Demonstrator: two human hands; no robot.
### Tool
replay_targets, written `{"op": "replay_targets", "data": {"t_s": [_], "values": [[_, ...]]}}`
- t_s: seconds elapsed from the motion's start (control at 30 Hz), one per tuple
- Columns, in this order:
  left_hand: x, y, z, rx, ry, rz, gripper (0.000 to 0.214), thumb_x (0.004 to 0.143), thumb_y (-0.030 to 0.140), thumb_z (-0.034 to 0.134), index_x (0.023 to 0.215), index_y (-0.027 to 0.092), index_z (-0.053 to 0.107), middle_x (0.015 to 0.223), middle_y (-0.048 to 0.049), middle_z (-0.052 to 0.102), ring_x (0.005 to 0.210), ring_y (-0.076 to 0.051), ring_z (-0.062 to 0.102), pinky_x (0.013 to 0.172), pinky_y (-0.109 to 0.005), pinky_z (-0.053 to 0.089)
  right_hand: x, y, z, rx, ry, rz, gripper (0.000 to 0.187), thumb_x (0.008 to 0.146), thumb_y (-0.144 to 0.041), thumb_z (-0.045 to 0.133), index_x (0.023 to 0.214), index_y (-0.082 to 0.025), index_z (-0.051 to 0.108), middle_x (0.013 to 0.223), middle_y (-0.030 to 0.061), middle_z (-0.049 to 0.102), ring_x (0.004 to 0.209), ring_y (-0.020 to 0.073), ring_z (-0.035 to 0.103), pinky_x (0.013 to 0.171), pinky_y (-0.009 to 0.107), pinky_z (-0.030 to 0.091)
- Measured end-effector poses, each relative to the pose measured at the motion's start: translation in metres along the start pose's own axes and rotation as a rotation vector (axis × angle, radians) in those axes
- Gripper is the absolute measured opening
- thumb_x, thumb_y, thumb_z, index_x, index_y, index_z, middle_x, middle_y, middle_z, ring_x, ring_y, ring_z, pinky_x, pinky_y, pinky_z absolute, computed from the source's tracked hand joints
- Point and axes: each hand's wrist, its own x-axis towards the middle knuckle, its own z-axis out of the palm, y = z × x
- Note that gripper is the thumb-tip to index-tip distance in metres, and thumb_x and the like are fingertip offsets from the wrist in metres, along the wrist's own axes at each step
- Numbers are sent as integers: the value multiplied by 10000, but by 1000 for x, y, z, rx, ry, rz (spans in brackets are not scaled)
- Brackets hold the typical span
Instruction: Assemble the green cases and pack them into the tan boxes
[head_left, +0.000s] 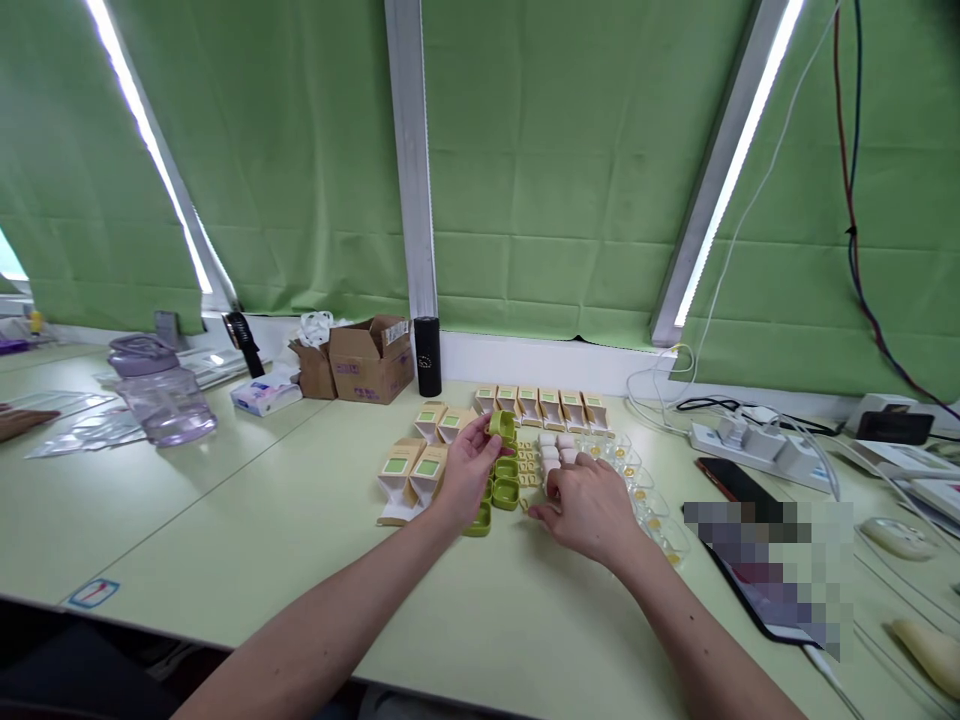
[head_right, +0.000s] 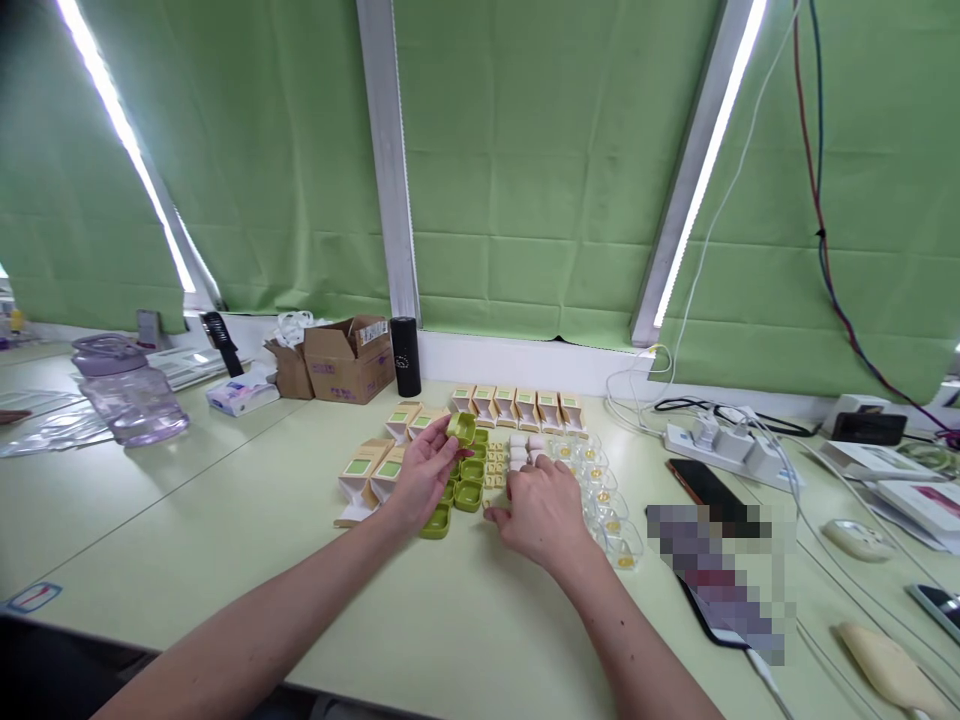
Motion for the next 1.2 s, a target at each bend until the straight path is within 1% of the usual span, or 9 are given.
{"op": "replay_targets", "data": {"t_s": [0.13, 0.27, 0.43, 0.67, 0.77, 0.87, 1.0, 1.1, 1.2], "values": [[-2, 5, 2, -195, 11, -62, 454, 819, 296, 878, 1219, 216, 679, 1080, -50, 736, 1002, -203, 743, 945, -383, 588, 0, -6, -12, -43, -191, 24, 333, 829, -524, 757, 735, -205, 743, 823, 135, 778, 949, 329, 671, 801, 415, 433], [-2, 7, 4, -321, 37, -106, 487, 779, 225, 896, 1221, 196, 695, 1030, -41, 755, 961, -196, 745, 911, -348, 573, 0, -9, -16, -63, -270, 31, 333, 810, -490, 746, 874, -165, 778, 945, 156, 794, 1030, 343, 655, 842, 420, 405], [-1, 6, 2, -338, 30, -119, 481, 784, 213, 883, 1229, 188, 701, 1044, -49, 760, 943, -190, 737, 912, -357, 561, -2, -10, -11, -85, -247, 5, 233, 781, -281, 701, 952, -138, 768, 982, 163, 785, 1043, 344, 647, 851, 422, 375], [-1, 5, 0, -337, 49, -118, 438, 786, 194, 875, 1196, 182, 721, 1037, -54, 756, 911, -186, 729, 907, -361, 559, 1, -5, -10, 71, -112, 80, 140, 790, -263, 699, 882, -164, 738, 945, 151, 764, 1004, 335, 627, 831, 415, 386], [-1, 4, 0, -334, 43, -116, 440, 803, 183, 861, 1219, 192, 718, 1021, -50, 752, 908, -180, 724, 905, -356, 559, 5, 0, -4, 391, 68, 149, 118, 845, -309, 688, 884, -200, 715, 913, 99, 736, 911, 283, 610, 804, 393, 404], [-2, 3, -1, -326, 26, -113, 439, 813, 175, 850, 1230, 192, 716, 1069, -59, 750, 925, -176, 719, 904, -343, 563, 10, 3, 7, 993, 229, 218, 229, 858, -433, 711, 942, -220, 724, 863, 55, 695, 806, 231, 577, 751, 364, 435], [-2, 2, -1, -327, 38, -124, 462, 793, 161, 856, 1234, 173, 718, 1049, -58, 749, 903, -167, 714, 889, -330, 574, 14, -2, 18, 1865, 172, 369, 425, 755, -544, 839, 1026, -228, 750, 862, 33, 692, 680, 168, 532, 604, 305, 410], [-2, 2, -1, -325, 46, -129, 469, 789, 162, 857, 1238, 174, 721, 1082, -66, 750, 916, -168, 713, 895, -332, 579, 14, -8, 22, 2149, 144, 441, 352, 720, -446, 907, 946, -227, 751, 928, 37, 714, 728, 161, 568, 574, 276, 413], [-2, 2, 0, -314, 40, -126, 479, 794, 170, 857, 1253, 182, 718, 1111, -69, 749, 936, -168, 712, 907, -334, 577, 14, -11, 25, 2234, 123, 475, 284, 728, -381, 915, 896, -226, 746, 911, 27, 715, 722, 152, 577, 545, 259, 414]]}}
